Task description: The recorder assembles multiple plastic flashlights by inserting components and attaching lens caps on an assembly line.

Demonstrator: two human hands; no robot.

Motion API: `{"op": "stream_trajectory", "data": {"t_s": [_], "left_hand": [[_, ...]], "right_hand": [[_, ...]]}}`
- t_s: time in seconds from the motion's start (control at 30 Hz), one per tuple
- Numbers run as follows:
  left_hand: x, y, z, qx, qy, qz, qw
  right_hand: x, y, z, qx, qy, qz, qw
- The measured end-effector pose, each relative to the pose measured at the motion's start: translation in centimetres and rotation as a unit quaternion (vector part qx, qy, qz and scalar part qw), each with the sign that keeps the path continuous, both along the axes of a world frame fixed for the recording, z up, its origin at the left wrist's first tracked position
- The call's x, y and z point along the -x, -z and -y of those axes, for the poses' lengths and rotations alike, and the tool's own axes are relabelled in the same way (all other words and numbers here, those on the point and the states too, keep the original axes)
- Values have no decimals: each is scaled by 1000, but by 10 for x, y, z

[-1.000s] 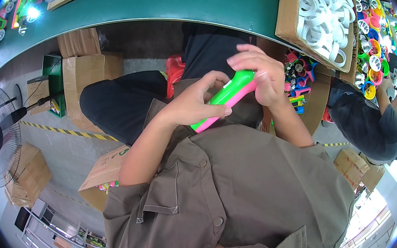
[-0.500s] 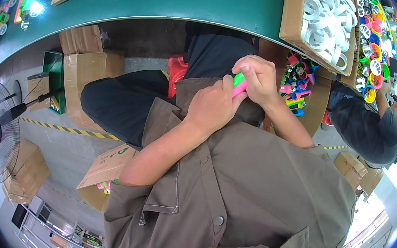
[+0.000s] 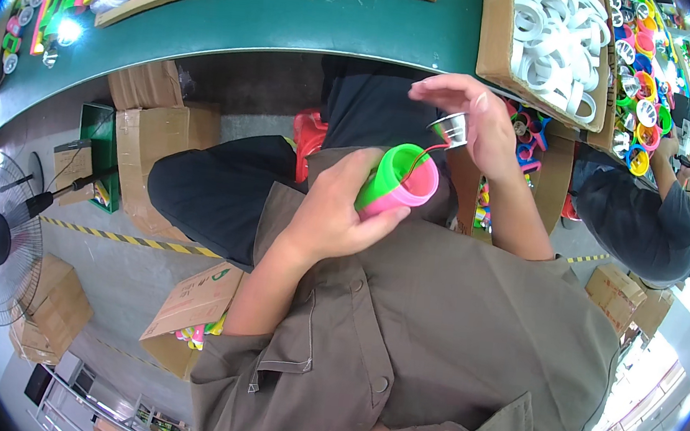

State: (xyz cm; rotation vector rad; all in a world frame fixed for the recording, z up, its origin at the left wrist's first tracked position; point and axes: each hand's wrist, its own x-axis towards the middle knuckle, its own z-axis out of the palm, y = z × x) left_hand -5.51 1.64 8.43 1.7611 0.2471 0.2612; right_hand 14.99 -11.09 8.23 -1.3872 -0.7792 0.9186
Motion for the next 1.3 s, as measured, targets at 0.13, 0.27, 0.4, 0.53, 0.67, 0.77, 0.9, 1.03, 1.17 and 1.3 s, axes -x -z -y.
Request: {"op": "stream_trajectory", "data": {"t_s": [0.13,0.27,0.4,0.53,0.67,0.77,0.9,1.03,1.17,1.3], "left_hand": [[-3,-12,-4,29,5,26,999],[2,-31,-9,-16,2,-39,999],[6,-25,-5,-22,-55,-13,998],[9,-21,0,-50,-78,8,996],[8,-14,9,-67,-125,66,988],[6,-2,18,6,-188,182,965],[4,2,19,-178,-239,244,923],[11,16,18,-184,-211,248,928],[13,8,15,-186,-200,217,937],[10,13,15,-171,-213,241,931]], "right_hand": [[24,7,-15,-143,-83,-410,897],[32,-7,-27,-138,-49,-332,932],[35,-47,-34,-115,-73,-98,986],[44,-68,-49,-156,-163,452,863],[62,-73,-44,-59,-212,487,845],[63,-63,-40,-36,-221,430,874],[67,-51,-39,-90,-212,249,941],[71,-40,-37,-118,-176,188,959],[83,-27,-31,-154,-106,28,982],[93,-26,-22,-100,-70,-136,983]]}}
